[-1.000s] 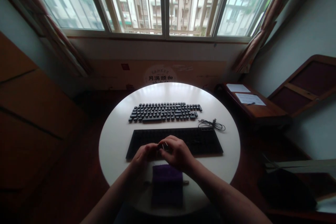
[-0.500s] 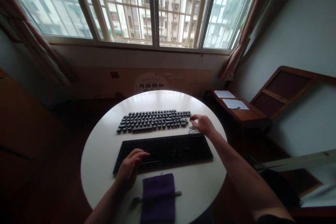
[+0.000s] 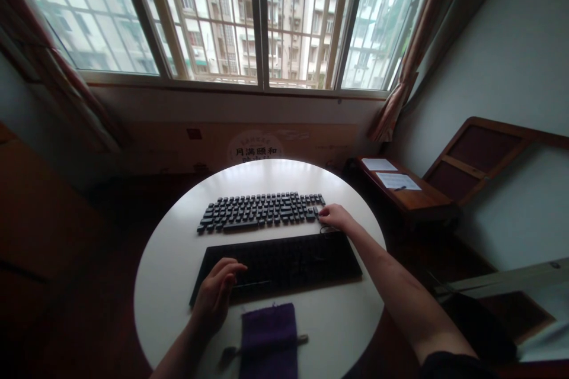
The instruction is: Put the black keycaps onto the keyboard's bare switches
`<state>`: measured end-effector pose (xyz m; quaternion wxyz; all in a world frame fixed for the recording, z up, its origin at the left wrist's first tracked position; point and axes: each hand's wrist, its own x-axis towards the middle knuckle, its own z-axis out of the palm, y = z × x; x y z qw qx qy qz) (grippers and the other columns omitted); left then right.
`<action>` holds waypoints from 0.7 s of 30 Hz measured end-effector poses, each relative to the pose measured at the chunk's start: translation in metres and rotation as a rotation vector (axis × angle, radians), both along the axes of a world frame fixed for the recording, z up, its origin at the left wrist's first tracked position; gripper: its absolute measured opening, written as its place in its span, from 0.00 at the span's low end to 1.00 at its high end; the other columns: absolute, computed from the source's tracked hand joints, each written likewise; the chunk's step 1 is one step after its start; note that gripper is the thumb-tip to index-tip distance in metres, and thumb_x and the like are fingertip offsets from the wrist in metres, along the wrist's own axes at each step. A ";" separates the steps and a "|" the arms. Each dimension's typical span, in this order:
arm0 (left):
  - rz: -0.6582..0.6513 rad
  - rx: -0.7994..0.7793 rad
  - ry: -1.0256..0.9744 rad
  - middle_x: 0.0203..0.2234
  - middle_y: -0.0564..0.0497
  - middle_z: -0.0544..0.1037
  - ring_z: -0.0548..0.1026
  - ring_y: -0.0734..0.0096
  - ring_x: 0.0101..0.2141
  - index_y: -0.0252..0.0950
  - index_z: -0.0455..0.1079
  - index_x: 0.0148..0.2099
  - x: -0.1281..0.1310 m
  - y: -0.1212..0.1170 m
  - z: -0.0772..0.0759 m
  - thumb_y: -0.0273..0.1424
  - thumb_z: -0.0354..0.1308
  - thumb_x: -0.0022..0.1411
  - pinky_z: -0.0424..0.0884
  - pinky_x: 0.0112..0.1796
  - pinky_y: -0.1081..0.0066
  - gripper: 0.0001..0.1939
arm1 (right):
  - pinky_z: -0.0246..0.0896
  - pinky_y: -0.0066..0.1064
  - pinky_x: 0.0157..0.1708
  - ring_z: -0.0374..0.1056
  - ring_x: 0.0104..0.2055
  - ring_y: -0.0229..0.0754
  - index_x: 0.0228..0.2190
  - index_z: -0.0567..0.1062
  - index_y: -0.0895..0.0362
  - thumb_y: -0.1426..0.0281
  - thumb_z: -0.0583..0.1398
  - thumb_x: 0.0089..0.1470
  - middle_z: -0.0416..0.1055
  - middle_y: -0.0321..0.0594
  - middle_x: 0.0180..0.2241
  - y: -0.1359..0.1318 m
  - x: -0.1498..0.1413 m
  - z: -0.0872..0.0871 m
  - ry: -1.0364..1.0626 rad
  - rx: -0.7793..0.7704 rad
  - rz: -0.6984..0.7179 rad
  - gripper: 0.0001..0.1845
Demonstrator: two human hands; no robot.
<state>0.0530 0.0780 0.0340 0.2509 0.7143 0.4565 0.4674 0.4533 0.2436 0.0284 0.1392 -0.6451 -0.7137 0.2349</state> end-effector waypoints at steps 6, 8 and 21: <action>-0.032 0.030 0.010 0.38 0.44 0.75 0.75 0.62 0.35 0.37 0.78 0.41 0.000 0.000 0.003 0.51 0.43 0.71 0.73 0.39 0.65 0.28 | 0.73 0.40 0.43 0.74 0.42 0.43 0.45 0.76 0.60 0.63 0.62 0.64 0.76 0.41 0.44 0.006 0.002 -0.009 0.041 -0.022 -0.031 0.13; -0.048 0.042 0.012 0.37 0.44 0.75 0.75 0.62 0.36 0.37 0.77 0.40 0.001 -0.001 0.004 0.51 0.43 0.71 0.72 0.39 0.66 0.28 | 0.73 0.40 0.42 0.74 0.41 0.42 0.46 0.75 0.60 0.63 0.62 0.64 0.75 0.42 0.43 0.007 0.002 -0.011 0.043 -0.013 -0.052 0.13; -0.048 0.023 0.015 0.36 0.43 0.75 0.75 0.61 0.36 0.37 0.78 0.39 0.002 -0.001 0.007 0.54 0.43 0.70 0.72 0.39 0.65 0.31 | 0.72 0.42 0.46 0.73 0.44 0.44 0.43 0.76 0.59 0.62 0.62 0.64 0.75 0.42 0.44 0.008 -0.003 -0.005 -0.046 0.069 -0.067 0.13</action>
